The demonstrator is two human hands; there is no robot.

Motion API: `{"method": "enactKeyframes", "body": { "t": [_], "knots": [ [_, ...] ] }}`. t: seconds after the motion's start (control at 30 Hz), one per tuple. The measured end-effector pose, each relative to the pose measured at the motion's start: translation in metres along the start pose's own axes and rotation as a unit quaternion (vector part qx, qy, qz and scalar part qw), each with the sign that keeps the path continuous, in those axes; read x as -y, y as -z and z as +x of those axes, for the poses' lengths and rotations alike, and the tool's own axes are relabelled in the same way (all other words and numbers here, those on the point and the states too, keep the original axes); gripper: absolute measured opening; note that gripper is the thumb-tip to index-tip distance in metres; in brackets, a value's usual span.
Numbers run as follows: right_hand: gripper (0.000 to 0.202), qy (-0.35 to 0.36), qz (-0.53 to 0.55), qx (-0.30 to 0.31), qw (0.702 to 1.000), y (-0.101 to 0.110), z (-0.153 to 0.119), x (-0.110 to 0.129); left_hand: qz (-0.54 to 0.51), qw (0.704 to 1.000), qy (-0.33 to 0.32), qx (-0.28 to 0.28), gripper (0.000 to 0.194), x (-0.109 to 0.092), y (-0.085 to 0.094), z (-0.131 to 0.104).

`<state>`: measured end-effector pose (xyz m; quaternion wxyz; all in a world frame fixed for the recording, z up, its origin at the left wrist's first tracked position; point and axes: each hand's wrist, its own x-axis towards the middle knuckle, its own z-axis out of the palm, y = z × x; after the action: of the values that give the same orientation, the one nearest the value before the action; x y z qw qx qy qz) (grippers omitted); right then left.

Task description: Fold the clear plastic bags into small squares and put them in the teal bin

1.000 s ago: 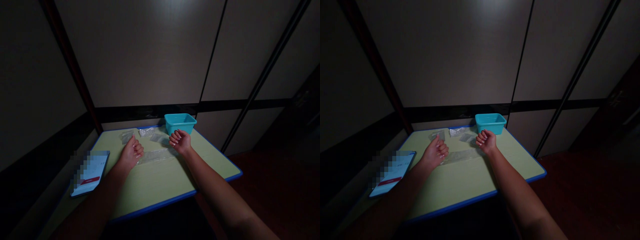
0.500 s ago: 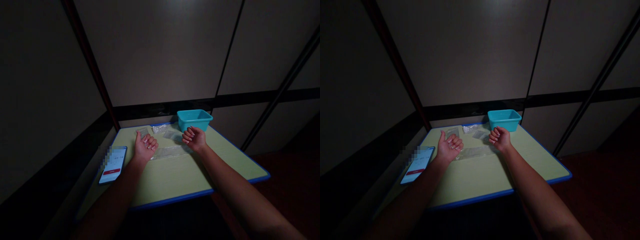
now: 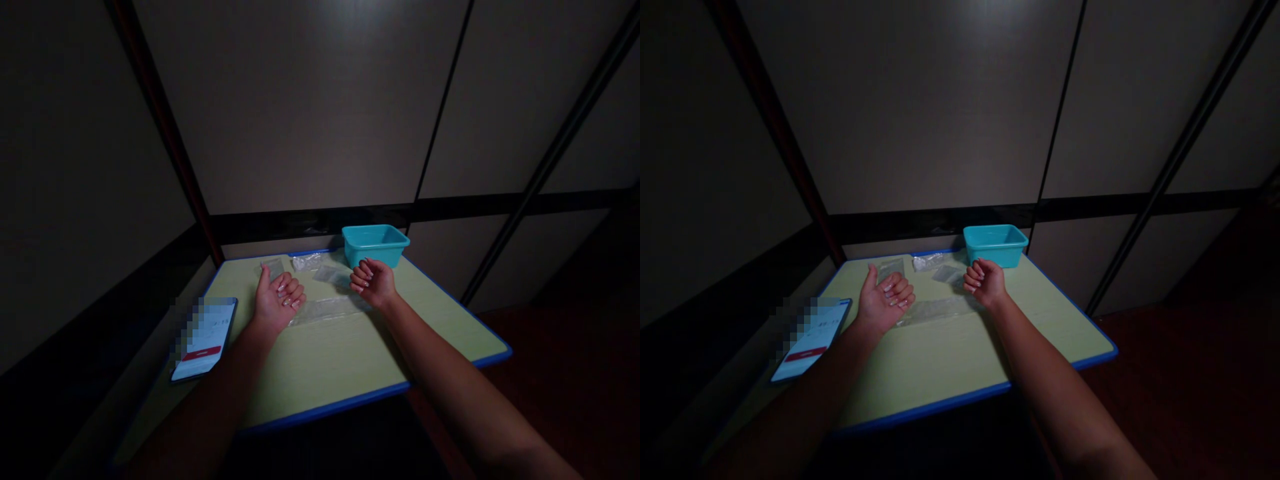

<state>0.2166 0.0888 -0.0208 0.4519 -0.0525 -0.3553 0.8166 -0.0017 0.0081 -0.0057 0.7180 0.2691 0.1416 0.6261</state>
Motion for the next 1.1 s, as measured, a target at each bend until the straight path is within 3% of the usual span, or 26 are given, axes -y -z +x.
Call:
{"method": "enactKeyframes", "body": {
  "t": [0.4, 0.6, 1.1],
  "knots": [
    [0.038, -0.018, -0.016, -0.011, 1.0, -0.0005, -0.001, -0.0006, 0.009, 0.995, -0.051, -0.091, 0.051, -0.0023, -0.0032, 0.0015],
    [0.036, -0.028, -0.018, -0.012, 0.999, -0.0004, -0.0005, -0.0012, -0.003, 0.997, -0.038, -0.072, 0.043, -0.002, -0.0003, 0.0014],
    [0.036, -0.036, -0.033, -0.022, 0.999, 0.0004, 0.0015, -0.0033, 0.02, 0.999, 0.002, -0.04, 0.047, -0.0002, -0.0028, -0.0015]
  ]
}}
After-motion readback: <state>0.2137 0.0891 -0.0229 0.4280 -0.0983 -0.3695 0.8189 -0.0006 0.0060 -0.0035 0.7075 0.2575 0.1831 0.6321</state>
